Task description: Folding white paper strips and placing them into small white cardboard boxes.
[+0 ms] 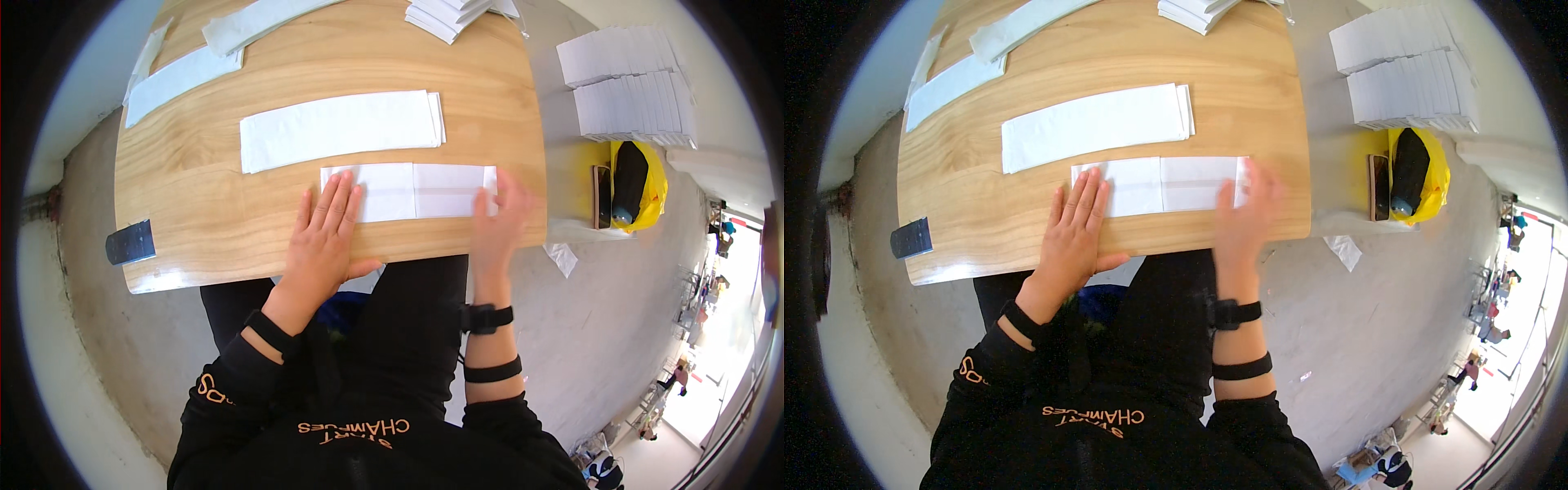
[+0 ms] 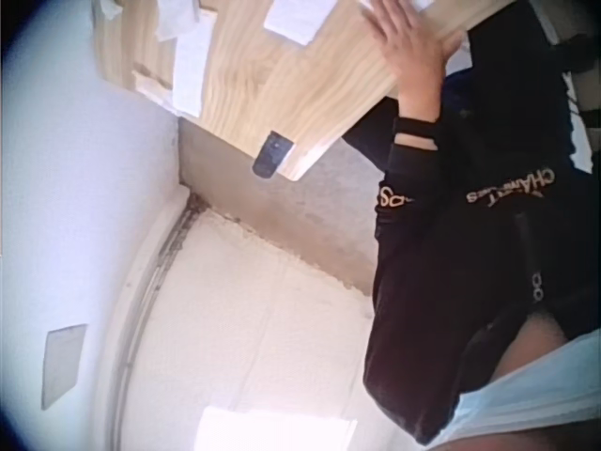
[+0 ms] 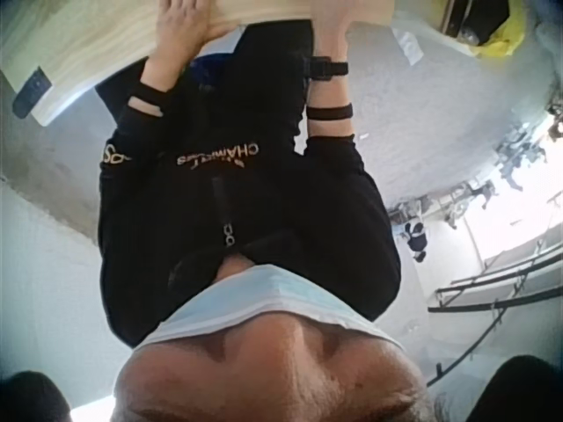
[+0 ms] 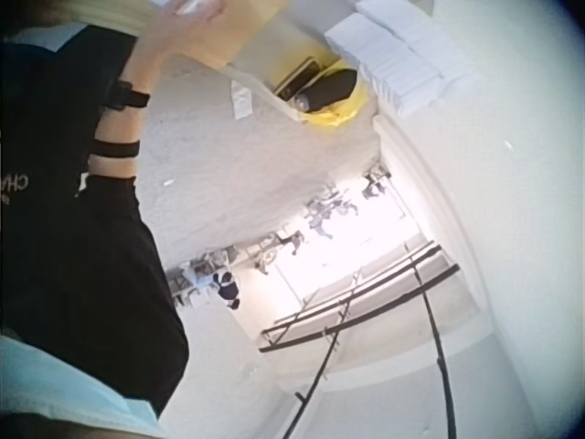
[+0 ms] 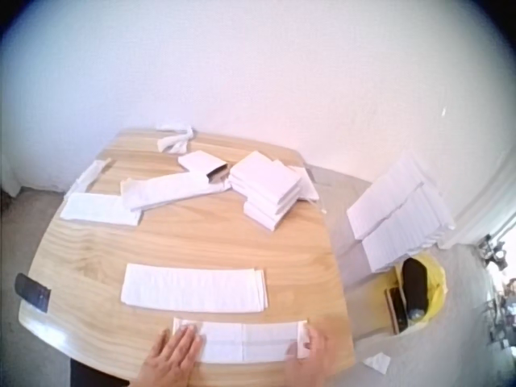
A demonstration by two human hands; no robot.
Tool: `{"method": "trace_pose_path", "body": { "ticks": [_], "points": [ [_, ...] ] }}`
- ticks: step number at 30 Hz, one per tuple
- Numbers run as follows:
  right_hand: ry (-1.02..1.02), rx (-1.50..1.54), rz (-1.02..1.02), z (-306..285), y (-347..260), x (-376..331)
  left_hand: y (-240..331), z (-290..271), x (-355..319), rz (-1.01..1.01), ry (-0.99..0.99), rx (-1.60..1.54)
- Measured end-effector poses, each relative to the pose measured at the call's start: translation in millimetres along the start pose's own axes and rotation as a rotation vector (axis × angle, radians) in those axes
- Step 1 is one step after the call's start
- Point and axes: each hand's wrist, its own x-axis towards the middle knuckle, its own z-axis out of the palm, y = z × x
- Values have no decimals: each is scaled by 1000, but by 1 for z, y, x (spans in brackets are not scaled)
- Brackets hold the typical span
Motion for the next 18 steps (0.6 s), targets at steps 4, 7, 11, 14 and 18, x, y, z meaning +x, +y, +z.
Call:
{"method": "trace_pose_path", "body": {
  "ticks": [4,7,11,14,18],
  "points": [
    [-115,245,-260,38,-48,-17,-3,2,-3,-5,9,-18],
    [-512,564,-157,55,-60,-20,-3,0,-3,-42,21,-5],
    [-388,468,-54,65,-49,-15,0,1,1,-11,14,-53],
    [-475,313,-92,64,-58,-17,-3,-4,-3,2,98,-176],
    [-524,182,-65,66,-64,-20,-34,4,1,-76,375,-355]
  ]
}}
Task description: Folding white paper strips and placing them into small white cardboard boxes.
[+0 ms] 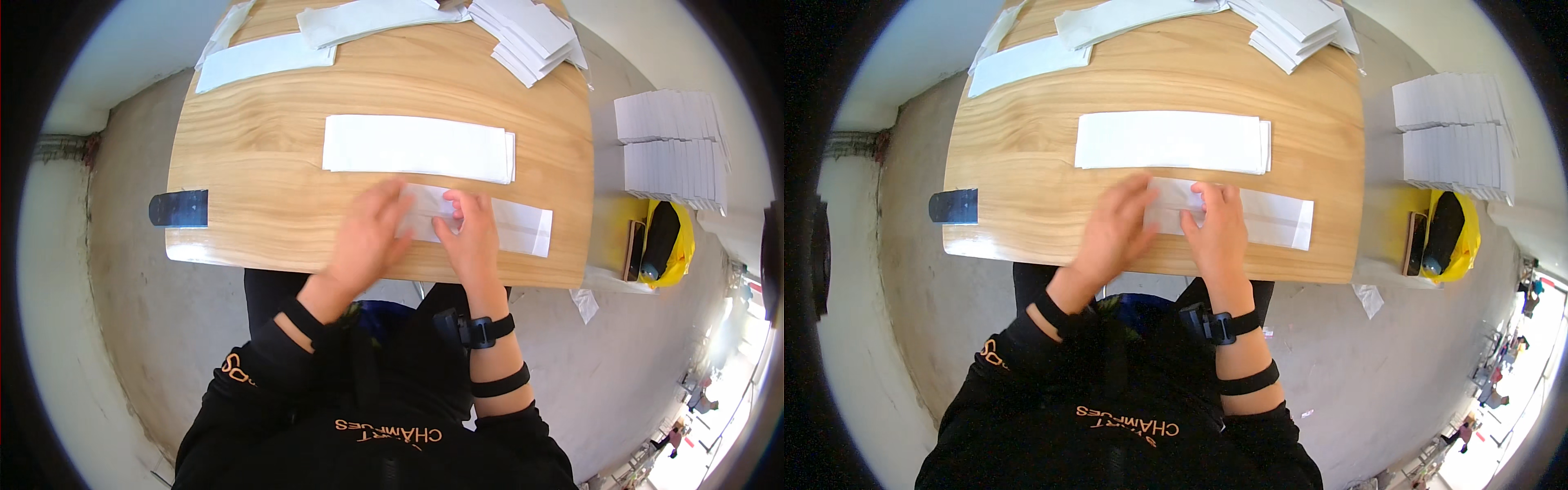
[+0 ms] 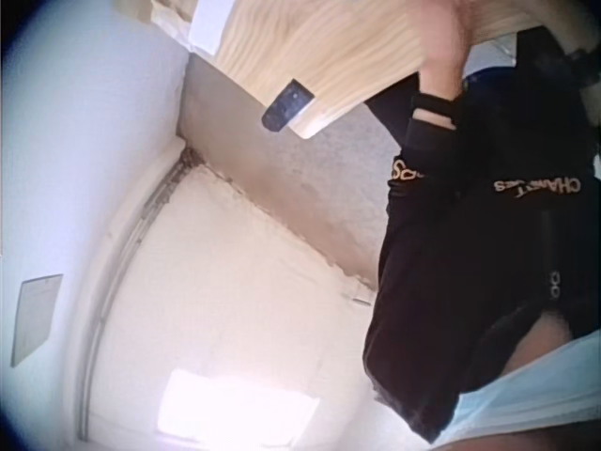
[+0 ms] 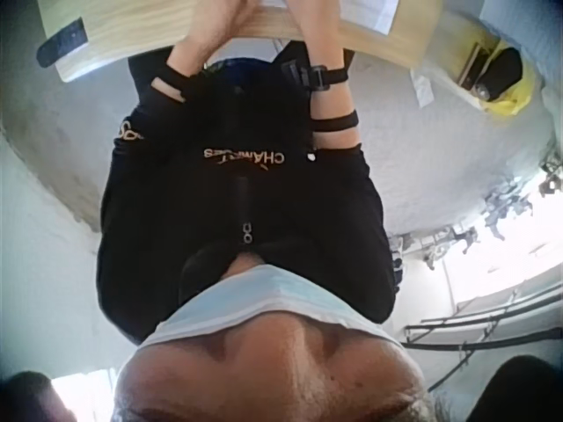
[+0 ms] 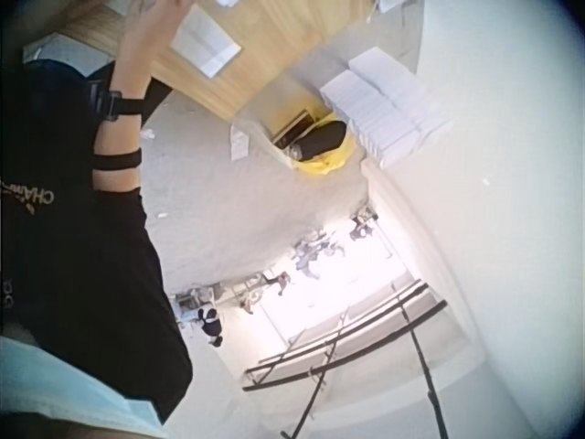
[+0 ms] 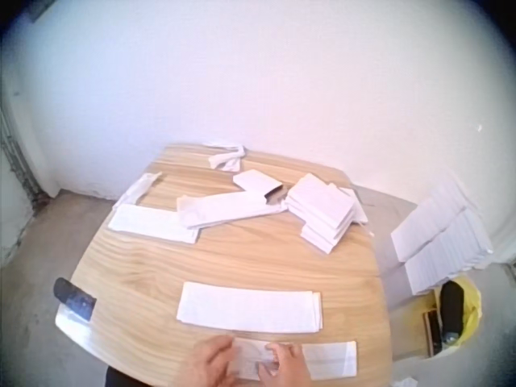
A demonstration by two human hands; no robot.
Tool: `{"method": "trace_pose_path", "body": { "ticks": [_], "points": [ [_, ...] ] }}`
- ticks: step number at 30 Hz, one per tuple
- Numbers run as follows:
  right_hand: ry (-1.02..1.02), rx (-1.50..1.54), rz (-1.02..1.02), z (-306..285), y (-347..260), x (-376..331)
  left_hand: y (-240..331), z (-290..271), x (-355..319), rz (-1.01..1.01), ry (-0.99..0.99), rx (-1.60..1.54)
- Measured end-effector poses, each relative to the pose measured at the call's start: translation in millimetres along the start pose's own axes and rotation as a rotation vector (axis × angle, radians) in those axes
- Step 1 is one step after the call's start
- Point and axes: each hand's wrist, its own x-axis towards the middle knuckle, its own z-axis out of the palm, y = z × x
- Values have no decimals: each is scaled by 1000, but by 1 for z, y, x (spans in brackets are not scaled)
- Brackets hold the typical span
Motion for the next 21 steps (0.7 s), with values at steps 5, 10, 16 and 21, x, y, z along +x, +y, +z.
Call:
{"method": "trace_pose_path", "body": {
  "ticks": [5,10,16,21],
  "points": [
    [-8,-29,19,-4,-6,3,-48,-49,43,-77,192,258],
    [-32,-21,55,-5,-7,4,-69,-63,56,-25,-3,260],
    [-27,-10,48,-6,-5,4,-71,-67,59,-1,4,189],
    [-38,-4,67,-5,-8,5,-67,-74,60,-18,30,198]
  ]
}}
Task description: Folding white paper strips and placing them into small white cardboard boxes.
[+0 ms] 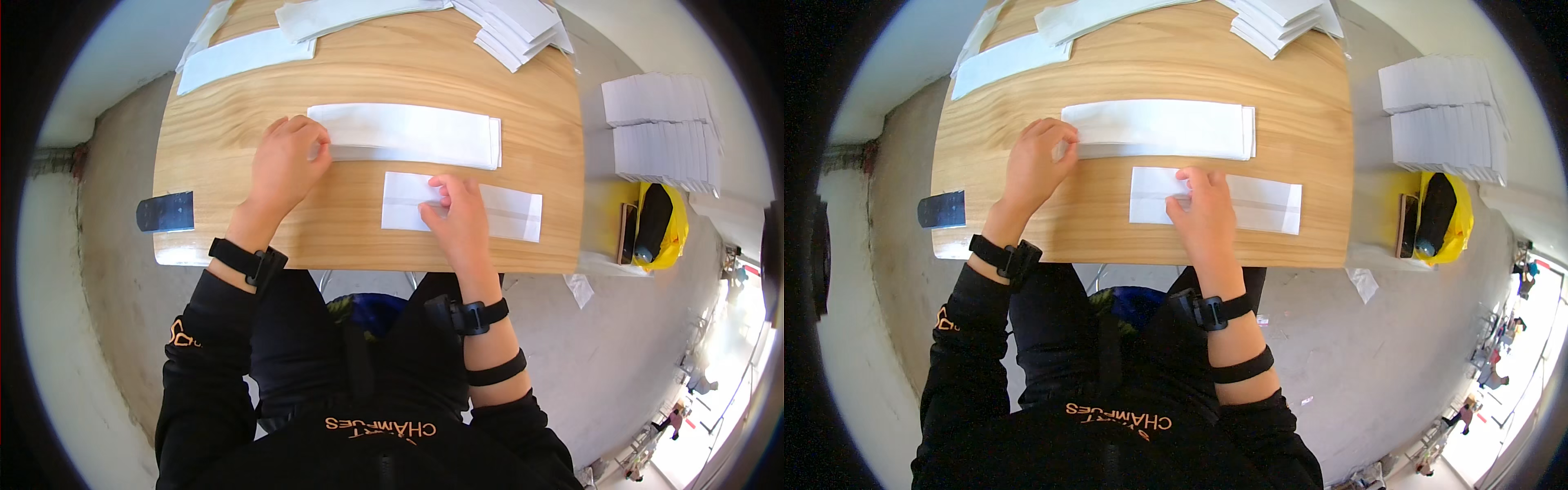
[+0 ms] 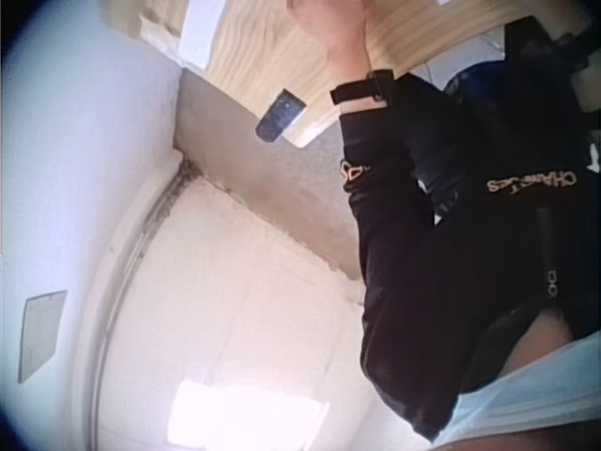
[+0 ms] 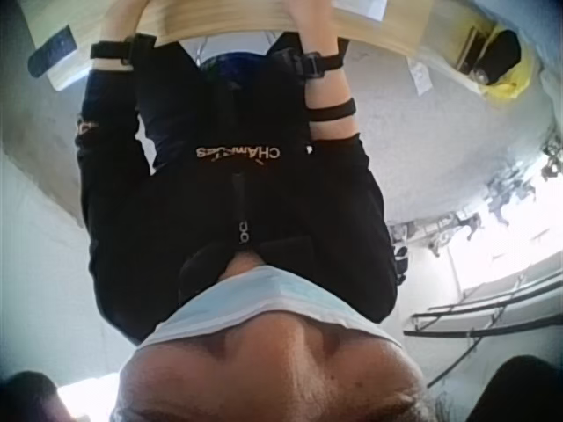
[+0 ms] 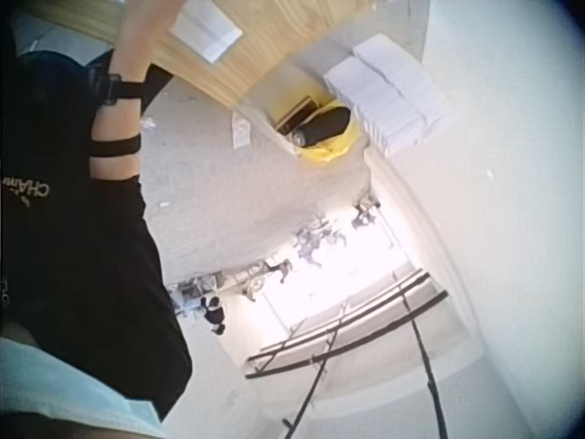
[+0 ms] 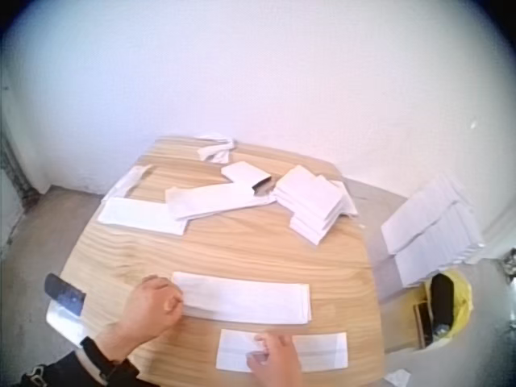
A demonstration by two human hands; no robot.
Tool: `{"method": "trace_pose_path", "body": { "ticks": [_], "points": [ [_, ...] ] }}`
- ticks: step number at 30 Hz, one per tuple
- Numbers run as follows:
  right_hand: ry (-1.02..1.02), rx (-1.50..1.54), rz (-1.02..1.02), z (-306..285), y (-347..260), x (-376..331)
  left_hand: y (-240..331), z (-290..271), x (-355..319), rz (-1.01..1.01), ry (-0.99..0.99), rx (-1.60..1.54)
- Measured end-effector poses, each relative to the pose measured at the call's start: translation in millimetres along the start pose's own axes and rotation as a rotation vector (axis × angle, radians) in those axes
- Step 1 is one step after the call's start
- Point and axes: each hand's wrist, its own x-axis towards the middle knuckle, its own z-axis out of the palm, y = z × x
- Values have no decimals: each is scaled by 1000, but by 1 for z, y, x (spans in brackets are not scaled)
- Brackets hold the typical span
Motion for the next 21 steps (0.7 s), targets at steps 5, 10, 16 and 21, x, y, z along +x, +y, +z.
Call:
{"method": "trace_pose_path", "body": {
  "ticks": [5,10,16,21],
  "points": [
    [7,37,12,3,1,0,7,-26,-8,48,39,9],
    [0,-21,17,3,0,1,0,-70,-66,-37,-1,96],
    [-8,-42,7,2,1,1,-23,-90,-131,-217,-13,272],
    [-20,-57,-6,0,-2,0,17,-62,-106,-238,40,46]
  ]
}}
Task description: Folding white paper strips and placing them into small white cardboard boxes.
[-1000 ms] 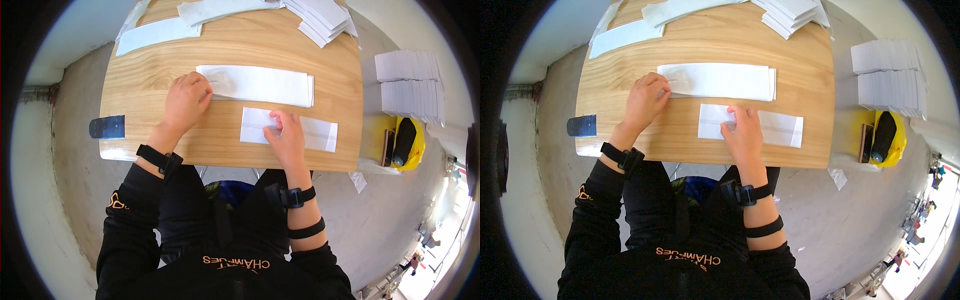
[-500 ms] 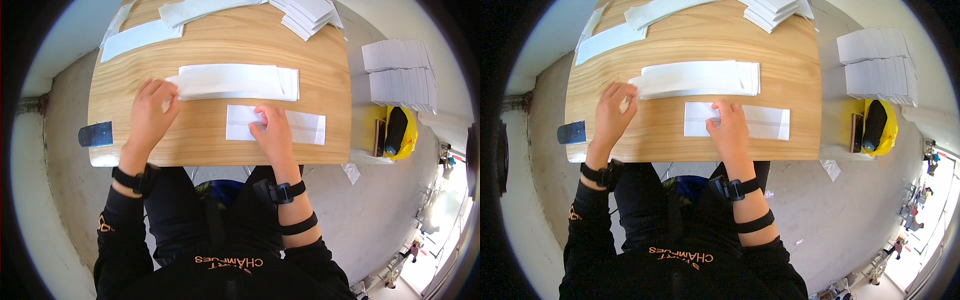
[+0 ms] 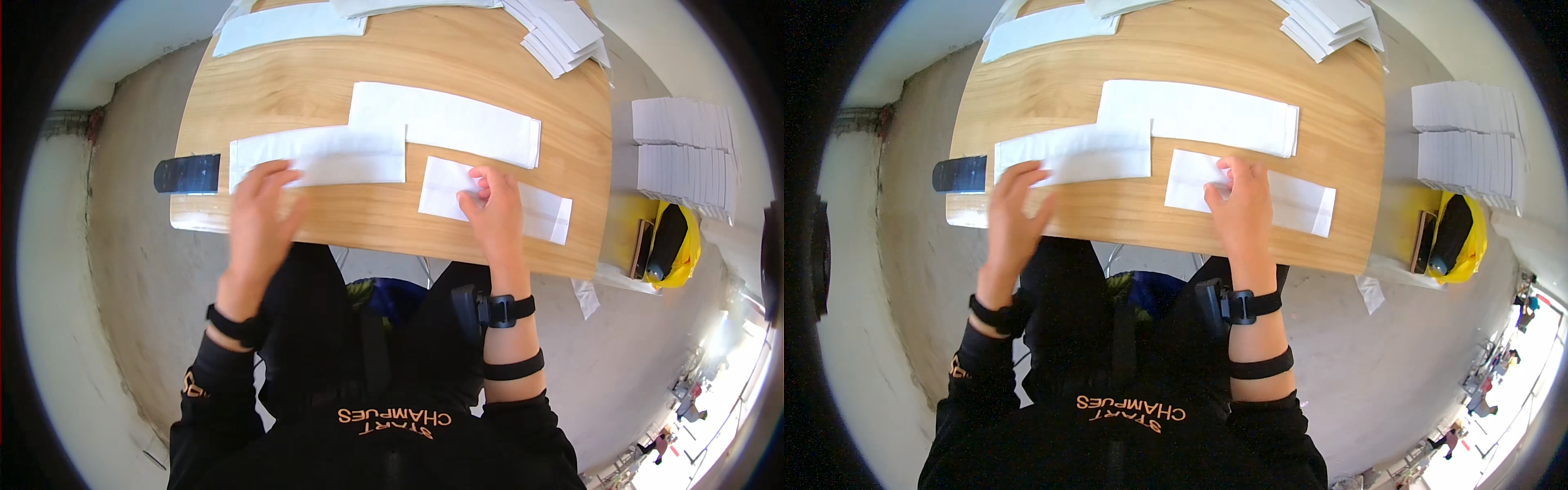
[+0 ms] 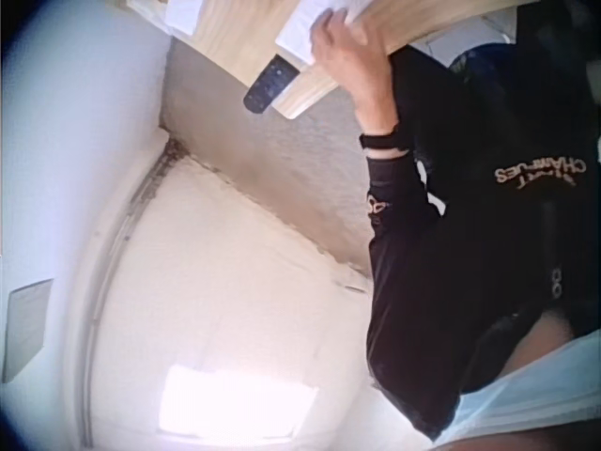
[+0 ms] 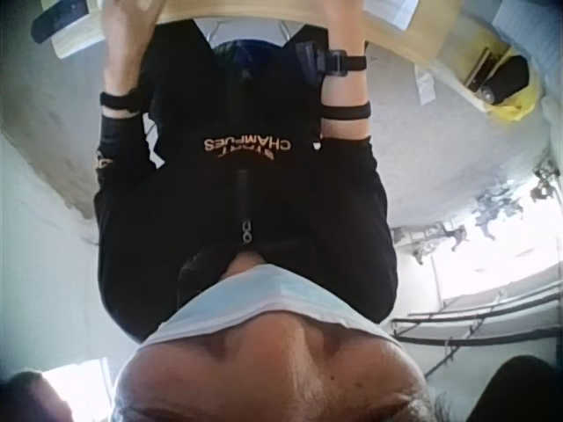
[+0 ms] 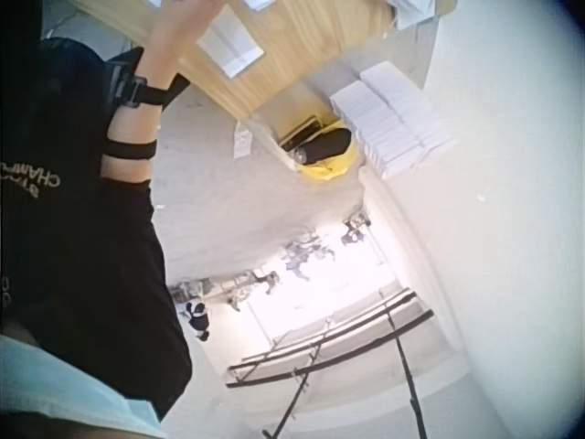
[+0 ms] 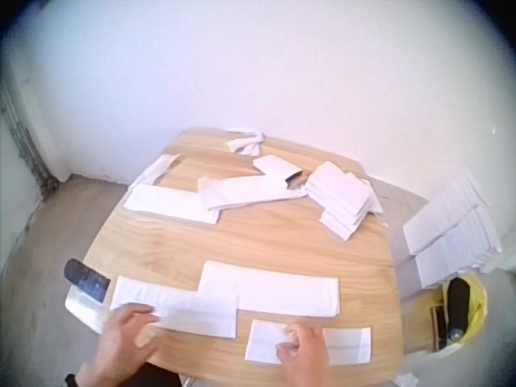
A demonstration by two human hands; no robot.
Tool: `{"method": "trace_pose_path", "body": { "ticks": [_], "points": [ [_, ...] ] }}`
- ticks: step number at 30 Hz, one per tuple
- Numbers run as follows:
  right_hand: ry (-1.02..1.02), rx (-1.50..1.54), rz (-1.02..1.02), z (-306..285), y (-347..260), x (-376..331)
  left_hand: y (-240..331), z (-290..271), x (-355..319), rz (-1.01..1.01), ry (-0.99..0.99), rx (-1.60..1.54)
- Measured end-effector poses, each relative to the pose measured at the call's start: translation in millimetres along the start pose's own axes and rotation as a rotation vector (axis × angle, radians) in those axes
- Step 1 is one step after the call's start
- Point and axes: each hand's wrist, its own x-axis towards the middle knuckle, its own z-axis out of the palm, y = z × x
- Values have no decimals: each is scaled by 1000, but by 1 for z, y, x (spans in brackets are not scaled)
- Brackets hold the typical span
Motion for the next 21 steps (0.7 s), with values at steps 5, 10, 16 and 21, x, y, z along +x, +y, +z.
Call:
{"method": "trace_pose_path", "body": {
  "ticks": [5,10,16,21],
  "points": [
    [26,-53,-32,1,-4,-1,44,60,32,249,7,-25],
    [34,-160,-23,4,-8,-2,49,77,47,329,-159,247],
    [123,-18,-119,12,-28,-13,37,78,40,206,53,-17],
    [-45,364,-41,42,-51,-31,44,65,23,78,31,-171]
  ]
}}
